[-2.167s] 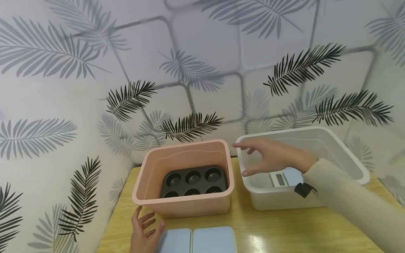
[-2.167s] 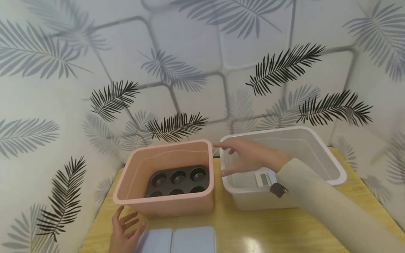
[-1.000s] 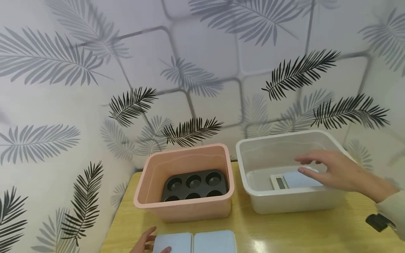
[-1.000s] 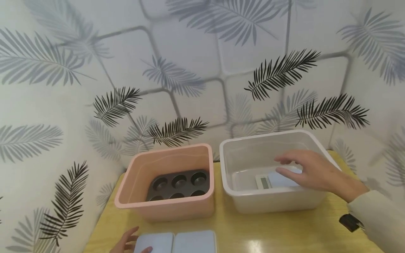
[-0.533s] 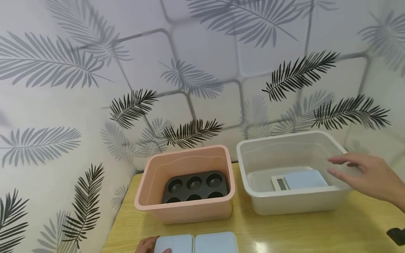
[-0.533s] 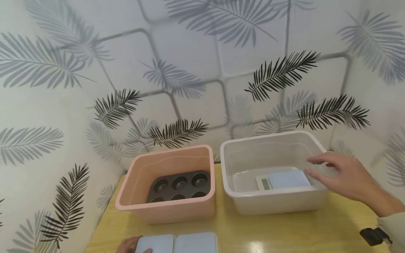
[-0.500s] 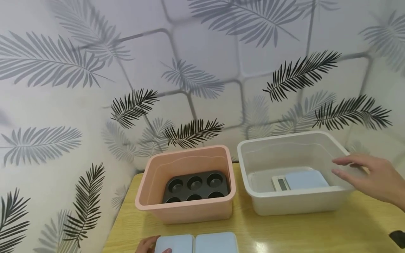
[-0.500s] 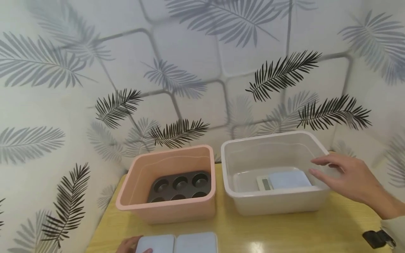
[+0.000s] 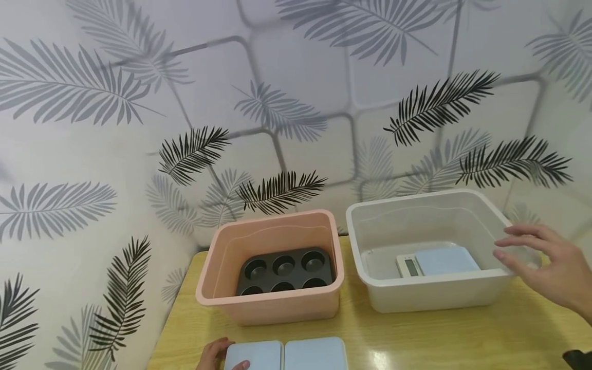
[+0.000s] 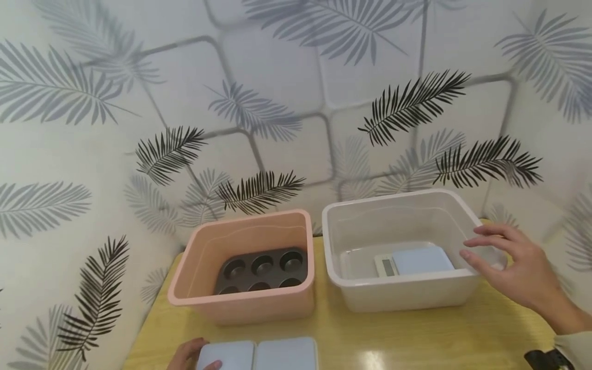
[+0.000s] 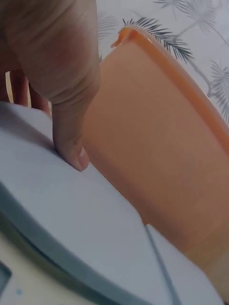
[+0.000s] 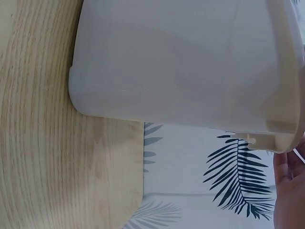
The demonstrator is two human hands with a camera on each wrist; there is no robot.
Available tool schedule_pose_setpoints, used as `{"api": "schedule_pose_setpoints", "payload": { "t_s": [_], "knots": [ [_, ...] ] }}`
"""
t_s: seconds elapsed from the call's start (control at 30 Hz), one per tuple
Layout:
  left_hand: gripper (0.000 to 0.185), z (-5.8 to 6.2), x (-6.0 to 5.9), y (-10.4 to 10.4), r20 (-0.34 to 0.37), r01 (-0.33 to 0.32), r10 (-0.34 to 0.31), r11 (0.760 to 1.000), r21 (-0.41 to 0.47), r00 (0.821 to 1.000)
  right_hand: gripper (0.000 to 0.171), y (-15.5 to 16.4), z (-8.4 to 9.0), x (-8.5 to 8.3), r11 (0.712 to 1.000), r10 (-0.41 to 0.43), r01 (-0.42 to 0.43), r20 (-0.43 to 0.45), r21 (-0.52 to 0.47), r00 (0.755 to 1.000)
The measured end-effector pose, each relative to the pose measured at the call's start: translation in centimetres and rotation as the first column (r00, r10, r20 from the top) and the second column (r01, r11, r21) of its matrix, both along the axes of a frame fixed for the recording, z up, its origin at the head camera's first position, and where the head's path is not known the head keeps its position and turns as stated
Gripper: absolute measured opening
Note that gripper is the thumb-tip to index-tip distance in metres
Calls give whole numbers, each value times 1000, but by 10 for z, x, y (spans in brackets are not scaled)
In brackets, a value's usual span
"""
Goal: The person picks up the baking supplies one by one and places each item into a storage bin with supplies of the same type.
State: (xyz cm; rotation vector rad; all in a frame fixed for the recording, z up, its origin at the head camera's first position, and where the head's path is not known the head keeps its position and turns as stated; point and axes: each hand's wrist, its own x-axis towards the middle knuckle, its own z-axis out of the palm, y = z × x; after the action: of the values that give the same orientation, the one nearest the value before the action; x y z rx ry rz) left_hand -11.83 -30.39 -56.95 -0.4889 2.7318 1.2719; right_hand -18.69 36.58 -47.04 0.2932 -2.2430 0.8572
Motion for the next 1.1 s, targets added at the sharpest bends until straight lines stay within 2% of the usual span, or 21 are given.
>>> {"api": "schedule_pose_setpoints", "payload": {
  "t_s": [0.1, 0.2, 0.23, 0.33, 0.47, 0.57, 0.63, 0.8, 0.87, 1.0, 1.1],
  "knots": [
    [91, -1, -4, -4, 78, -73, 61, 983, 169, 995, 26, 0, -1, 2, 1000, -1, 1, -11, 9, 1000],
    [101, -2, -7, -13, 160, -158, 107, 924, 349, 981, 27, -2, 0, 2, 1000, 14, -14, -25, 0, 1000],
    [103, -3, -8, -17, 186, -167, 100, 904, 392, 977, 28, -2, 0, 2, 1000, 15, -16, -31, -5, 999],
    [102, -4, -10, -27, 223, -159, 62, 878, 452, 973, 28, -3, -1, 3, 1000, 14, -15, -36, -20, 999],
    [100, -7, -9, -40, 276, -128, -5, 877, 464, 961, 28, -2, -3, 3, 999, 10, -10, -13, -32, 1000],
    [99, -9, -5, -45, 290, -135, -19, 855, 501, 957, 28, -3, -3, 3, 999, 15, -15, 2, -41, 1000],
    [97, -10, -2, -45, 276, -154, 5, 841, 519, 961, 28, -3, -4, 3, 999, 19, -19, 3, -42, 1000],
    [90, -4, 2, -38, 225, -215, 115, 844, 492, 967, 24, -4, -7, 5, 999, 0, 3, 47, -52, 999],
    [86, 1, 3, -33, 213, -247, 161, 838, 486, 964, 24, -4, -10, 5, 998, -11, 15, 64, -53, 998],
    [81, 11, 3, -27, 196, -316, 250, 809, 495, 948, 29, -5, -16, 5, 997, -6, 11, 70, -72, 998],
    [79, 19, 4, -22, 191, -346, 289, 795, 498, 938, 29, -5, -19, 6, 995, 8, 1, 89, -101, 996]
  ]
}}
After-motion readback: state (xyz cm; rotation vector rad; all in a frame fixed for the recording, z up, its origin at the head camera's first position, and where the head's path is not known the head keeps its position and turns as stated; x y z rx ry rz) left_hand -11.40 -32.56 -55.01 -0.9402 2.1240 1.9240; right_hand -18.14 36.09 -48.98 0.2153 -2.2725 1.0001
